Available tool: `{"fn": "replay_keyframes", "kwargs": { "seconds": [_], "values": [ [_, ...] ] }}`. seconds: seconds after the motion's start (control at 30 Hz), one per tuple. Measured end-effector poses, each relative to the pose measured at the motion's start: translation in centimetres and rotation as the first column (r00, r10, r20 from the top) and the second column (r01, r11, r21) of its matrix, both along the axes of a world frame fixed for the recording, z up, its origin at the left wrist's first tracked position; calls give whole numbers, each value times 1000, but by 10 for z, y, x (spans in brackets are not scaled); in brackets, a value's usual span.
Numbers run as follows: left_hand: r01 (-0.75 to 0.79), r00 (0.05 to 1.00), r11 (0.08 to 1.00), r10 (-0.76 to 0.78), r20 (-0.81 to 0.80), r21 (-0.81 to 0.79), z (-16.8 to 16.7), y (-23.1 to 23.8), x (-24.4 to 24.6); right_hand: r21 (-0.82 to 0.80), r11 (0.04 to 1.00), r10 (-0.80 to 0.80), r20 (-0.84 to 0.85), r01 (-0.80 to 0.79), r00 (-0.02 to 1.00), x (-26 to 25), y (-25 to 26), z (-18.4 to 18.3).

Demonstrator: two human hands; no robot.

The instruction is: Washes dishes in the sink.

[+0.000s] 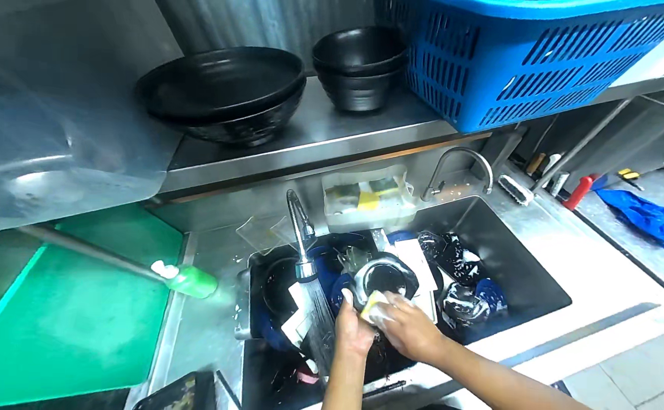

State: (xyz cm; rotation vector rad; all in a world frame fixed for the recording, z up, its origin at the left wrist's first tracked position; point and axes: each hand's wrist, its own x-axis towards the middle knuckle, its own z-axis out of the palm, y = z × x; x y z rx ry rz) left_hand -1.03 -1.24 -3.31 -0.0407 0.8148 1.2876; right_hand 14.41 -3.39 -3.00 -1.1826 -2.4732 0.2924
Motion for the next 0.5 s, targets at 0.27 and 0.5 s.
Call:
{"fn": "replay_keyframes", "kwargs": {
  "seconds": [0.27,0.5],
  "values": [
    [44,992,987,-24,-127,154,37,26,13,-119,890,-452,-99,440,887,-17,80,59],
    [-88,985,990,103,-138,111,39,31,-2,-49,997,-70,-58,67,996,-1,29,9]
  ]
}}
